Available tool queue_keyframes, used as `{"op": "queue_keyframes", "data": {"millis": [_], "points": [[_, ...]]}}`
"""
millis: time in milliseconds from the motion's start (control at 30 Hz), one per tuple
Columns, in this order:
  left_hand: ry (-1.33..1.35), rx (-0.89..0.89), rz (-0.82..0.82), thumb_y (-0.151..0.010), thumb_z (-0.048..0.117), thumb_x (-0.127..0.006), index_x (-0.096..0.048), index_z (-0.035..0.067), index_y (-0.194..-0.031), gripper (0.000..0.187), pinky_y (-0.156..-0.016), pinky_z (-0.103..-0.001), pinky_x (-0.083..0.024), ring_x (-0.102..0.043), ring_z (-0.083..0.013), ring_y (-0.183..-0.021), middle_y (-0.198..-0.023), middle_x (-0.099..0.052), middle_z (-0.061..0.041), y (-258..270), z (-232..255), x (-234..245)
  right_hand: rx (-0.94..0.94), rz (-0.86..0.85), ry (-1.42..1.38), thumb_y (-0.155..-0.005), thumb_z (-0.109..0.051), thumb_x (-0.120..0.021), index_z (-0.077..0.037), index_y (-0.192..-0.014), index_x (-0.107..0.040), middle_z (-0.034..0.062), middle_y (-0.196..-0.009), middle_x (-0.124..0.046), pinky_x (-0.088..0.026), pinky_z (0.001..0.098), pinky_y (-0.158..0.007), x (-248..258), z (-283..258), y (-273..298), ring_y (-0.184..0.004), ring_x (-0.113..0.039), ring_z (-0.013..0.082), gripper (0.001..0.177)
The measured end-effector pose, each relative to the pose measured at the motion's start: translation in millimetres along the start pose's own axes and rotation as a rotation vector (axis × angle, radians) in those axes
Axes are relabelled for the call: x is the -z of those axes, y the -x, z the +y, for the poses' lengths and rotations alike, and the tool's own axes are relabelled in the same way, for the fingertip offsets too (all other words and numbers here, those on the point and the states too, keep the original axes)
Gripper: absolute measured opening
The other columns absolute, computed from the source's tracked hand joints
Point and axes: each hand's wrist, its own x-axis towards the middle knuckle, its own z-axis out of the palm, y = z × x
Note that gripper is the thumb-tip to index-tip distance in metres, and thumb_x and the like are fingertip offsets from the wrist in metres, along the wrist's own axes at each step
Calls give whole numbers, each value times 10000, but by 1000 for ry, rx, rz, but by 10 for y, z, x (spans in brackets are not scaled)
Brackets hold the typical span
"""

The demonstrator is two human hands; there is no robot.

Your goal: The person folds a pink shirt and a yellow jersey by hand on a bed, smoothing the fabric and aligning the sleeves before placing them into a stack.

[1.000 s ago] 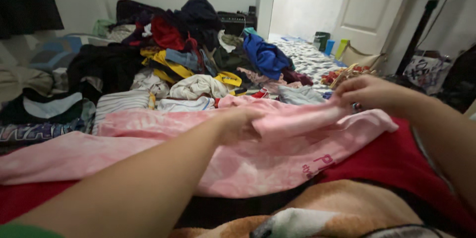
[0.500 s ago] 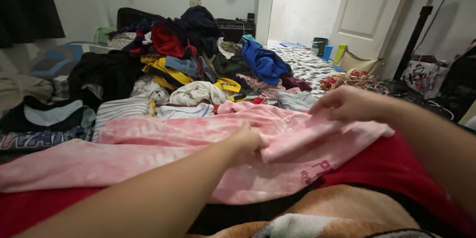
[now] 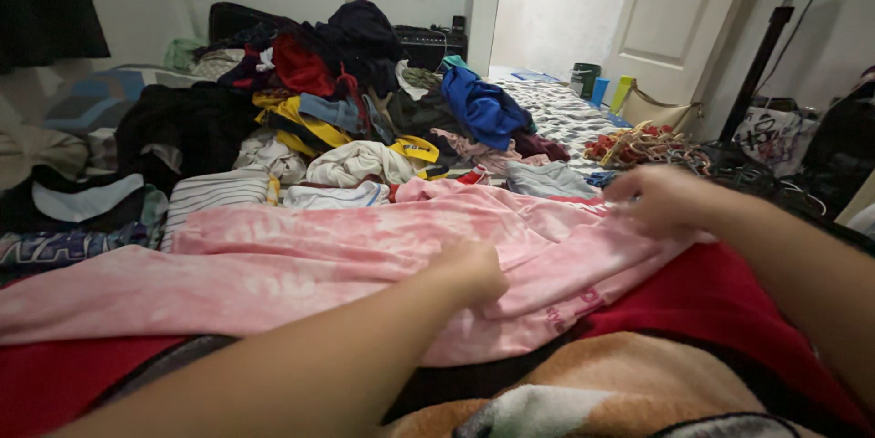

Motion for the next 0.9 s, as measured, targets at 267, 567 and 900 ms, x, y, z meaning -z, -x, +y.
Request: {"op": "queue_keyframes", "data": {"millis": [267, 567, 900], "points": [[22, -180, 83, -788, 800, -545, -187, 199, -1611, 1080, -1154, -746, 34, 30, -350, -1589, -1691, -22, -203, 824, 514, 84, -259, 98, 85, -950, -571, -613, -237, -1265, -690, 93, -1218, -731, -559, 444, -964, -220, 248, 126, -1130, -693, 304, 466], [39, -371, -85, -946, 457, -325, -143, 302, -1633, 728, -1125, -804, 81, 20, -367, -1584, -1731, -6, -71, 863, 409, 60, -188, 231, 401, -815, -414, -800, -385, -1281, -724, 84, -1332, -648, -559, 434, -954, -50, 424, 161, -1210, -638, 283, 473], [511, -46, -408, -1025, 660, -309, -232, 422, -1677, 699, -1101, -666, -440, -594, -546, -1289, -1444, -551, -336, 564, 142, 231, 108, 77, 134, -880, -383, -627, -149, -1106, -780, 122, -990, -759, -576, 459, -810, -697, 1115, -1326, -862, -727, 324, 359]]}}
